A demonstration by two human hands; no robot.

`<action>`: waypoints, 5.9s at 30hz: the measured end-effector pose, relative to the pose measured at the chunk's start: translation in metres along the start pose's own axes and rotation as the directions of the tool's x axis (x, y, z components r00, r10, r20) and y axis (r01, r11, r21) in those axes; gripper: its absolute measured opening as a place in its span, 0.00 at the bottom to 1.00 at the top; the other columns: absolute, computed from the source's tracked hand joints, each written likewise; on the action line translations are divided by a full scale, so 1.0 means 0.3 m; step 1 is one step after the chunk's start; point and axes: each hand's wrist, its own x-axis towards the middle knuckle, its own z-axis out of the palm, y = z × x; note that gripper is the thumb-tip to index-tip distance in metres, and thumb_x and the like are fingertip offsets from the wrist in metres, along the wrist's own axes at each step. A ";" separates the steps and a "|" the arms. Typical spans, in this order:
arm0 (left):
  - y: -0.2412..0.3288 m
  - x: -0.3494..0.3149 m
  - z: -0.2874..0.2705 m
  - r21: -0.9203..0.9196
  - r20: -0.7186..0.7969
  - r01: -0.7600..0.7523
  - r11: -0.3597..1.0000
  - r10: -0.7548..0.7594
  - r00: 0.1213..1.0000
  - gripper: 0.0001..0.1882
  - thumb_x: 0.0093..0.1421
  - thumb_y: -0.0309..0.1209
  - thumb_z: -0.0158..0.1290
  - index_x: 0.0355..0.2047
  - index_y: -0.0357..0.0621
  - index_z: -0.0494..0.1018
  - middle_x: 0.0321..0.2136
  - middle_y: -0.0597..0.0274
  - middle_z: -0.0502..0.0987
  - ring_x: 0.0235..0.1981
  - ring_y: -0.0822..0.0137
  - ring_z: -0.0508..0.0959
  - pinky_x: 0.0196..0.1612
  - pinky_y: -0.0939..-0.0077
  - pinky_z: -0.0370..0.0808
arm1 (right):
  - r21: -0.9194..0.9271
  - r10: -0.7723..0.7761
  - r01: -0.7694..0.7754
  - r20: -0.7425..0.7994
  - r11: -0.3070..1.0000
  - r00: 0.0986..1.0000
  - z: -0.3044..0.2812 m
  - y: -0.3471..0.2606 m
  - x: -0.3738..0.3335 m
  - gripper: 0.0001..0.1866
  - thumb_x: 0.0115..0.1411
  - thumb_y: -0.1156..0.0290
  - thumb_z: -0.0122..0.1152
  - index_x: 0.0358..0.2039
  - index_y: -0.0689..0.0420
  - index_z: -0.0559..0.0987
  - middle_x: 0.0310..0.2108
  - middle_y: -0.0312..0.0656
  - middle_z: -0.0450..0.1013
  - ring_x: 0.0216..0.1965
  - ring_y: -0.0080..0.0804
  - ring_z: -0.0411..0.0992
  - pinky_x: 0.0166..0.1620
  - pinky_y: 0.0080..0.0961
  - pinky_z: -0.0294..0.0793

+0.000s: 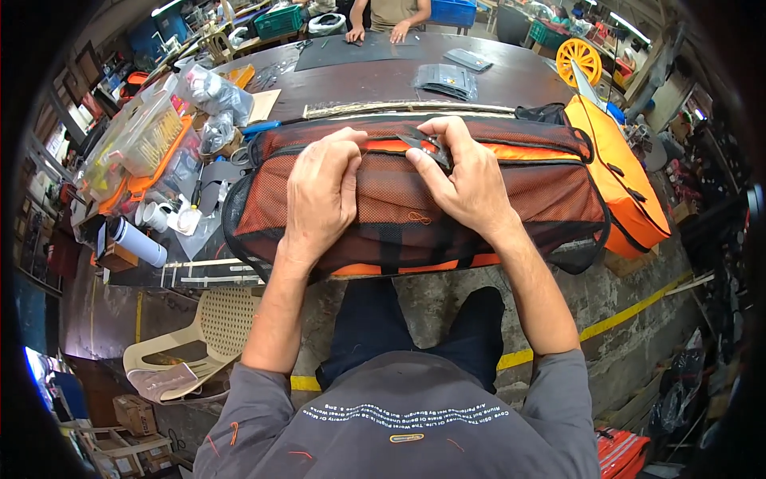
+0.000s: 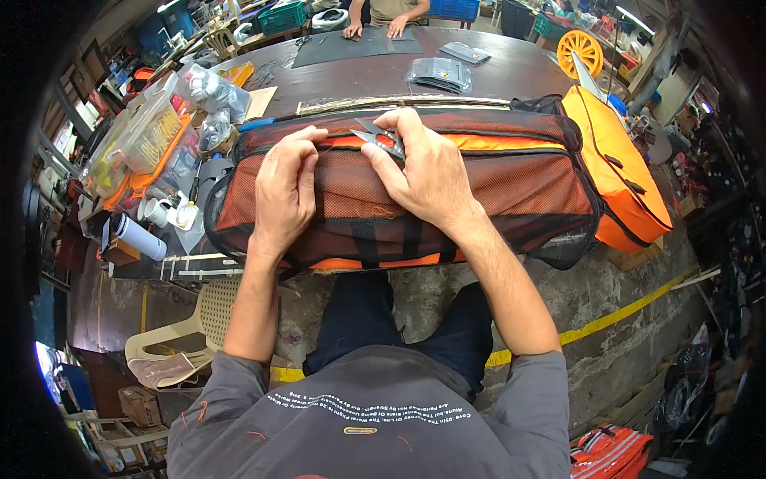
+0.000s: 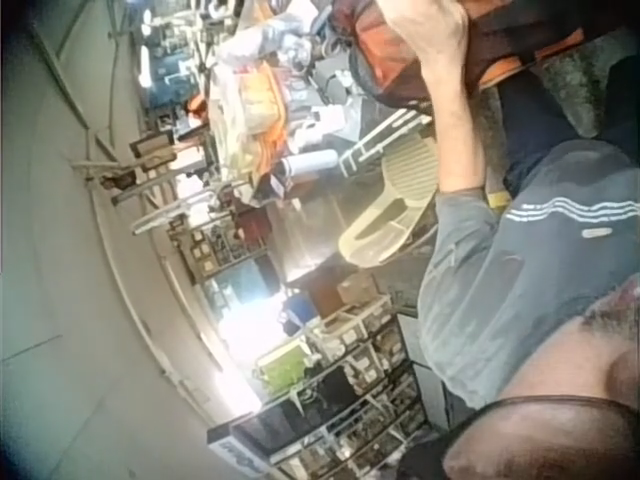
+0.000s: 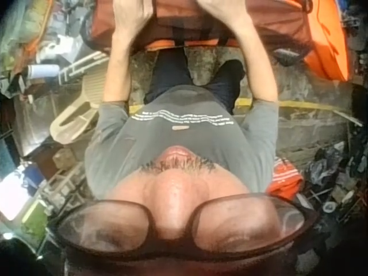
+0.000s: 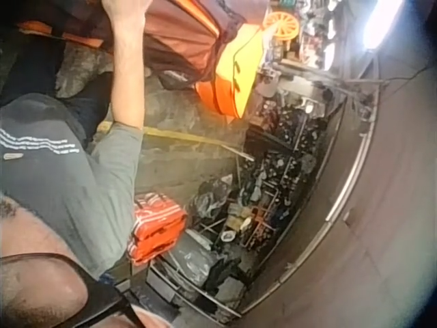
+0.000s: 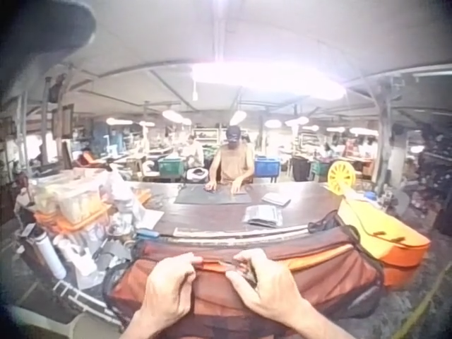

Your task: Trimming excess threads and inspecting the zipper on a manufactured orange and black bag.

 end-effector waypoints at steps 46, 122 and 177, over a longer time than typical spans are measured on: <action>0.039 -0.045 -0.057 0.191 0.206 0.183 0.964 -0.222 0.953 0.06 0.71 0.28 0.63 0.46 0.54 0.84 0.32 0.71 0.84 0.39 0.63 0.81 0.53 0.54 0.63 | -0.154 0.224 -0.209 0.083 0.966 0.971 0.098 -0.108 -0.120 0.13 0.59 0.57 0.80 0.33 0.52 0.88 0.24 0.42 0.83 0.28 0.48 0.80 0.47 0.44 0.77; -0.114 0.001 -0.124 -0.036 0.351 0.279 0.959 -0.250 0.903 0.01 0.77 0.20 0.55 0.44 0.36 0.76 0.32 0.53 0.82 0.35 0.61 0.85 0.43 0.66 0.81 | 0.024 0.261 -0.261 -0.028 0.965 0.965 0.127 -0.123 -0.110 0.11 0.64 0.64 0.78 0.40 0.57 0.89 0.32 0.48 0.88 0.33 0.50 0.87 0.40 0.43 0.86; -0.051 -0.065 -0.131 0.188 0.327 0.191 0.963 -0.245 0.913 0.04 0.67 0.28 0.68 0.38 0.41 0.88 0.34 0.56 0.88 0.38 0.51 0.86 0.44 0.54 0.79 | -0.189 0.016 0.035 0.261 0.981 0.965 0.176 0.014 0.036 0.16 0.63 0.59 0.79 0.45 0.56 0.89 0.33 0.47 0.87 0.41 0.51 0.86 0.54 0.48 0.80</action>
